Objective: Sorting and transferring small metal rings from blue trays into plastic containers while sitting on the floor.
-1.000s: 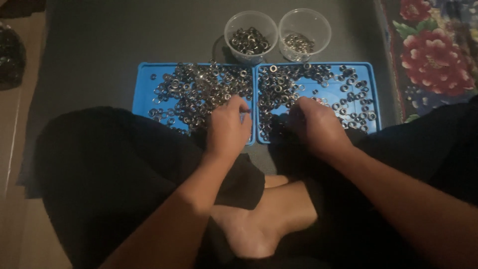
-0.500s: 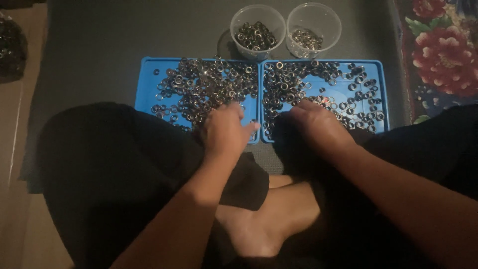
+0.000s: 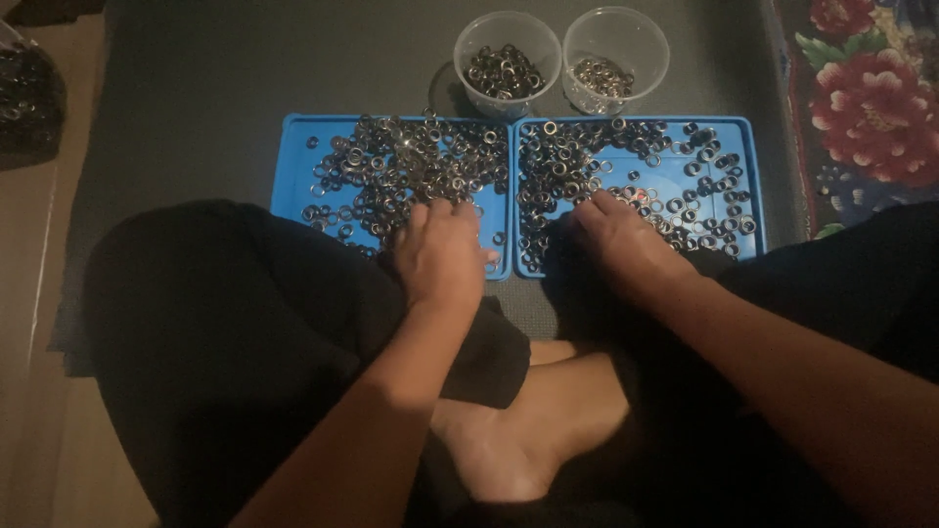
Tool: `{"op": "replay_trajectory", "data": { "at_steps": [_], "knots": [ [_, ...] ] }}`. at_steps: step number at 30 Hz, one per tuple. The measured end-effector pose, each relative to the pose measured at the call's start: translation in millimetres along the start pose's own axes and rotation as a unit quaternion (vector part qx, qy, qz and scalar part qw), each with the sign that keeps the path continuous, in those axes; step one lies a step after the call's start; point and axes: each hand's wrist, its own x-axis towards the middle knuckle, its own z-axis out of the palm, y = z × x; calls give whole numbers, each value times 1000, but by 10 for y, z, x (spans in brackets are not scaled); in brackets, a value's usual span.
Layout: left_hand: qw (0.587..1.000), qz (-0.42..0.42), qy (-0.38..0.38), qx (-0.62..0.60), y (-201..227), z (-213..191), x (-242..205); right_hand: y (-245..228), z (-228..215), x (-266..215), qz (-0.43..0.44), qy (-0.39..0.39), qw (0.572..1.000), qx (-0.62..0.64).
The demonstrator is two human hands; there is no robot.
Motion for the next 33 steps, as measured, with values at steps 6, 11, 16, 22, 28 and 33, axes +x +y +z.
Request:
{"op": "replay_trajectory", "data": {
  "at_steps": [6, 11, 16, 22, 28, 33],
  "knots": [
    [998, -24, 42, 41, -169, 328, 125, -56, -56, -13, 5, 14, 999, 47],
    [997, 17, 60, 42, -125, 241, 120, -100, -43, 27, -2, -2, 999, -39],
    [993, 33, 100, 55, -90, 104, 102, -46, -18, -8, 8, 5, 999, -51],
    [987, 80, 136, 0, -57, 56, 9, -271, -426, -26, 191, -47, 978, 71],
    [1000, -16, -15, -12, -40, 52, 93, 216, -9, -112, 305, 77, 897, 311],
    [998, -54, -31, -31, -98, 244, 157, -132, -349, -194, 380, 74, 820, 422]
  ]
}}
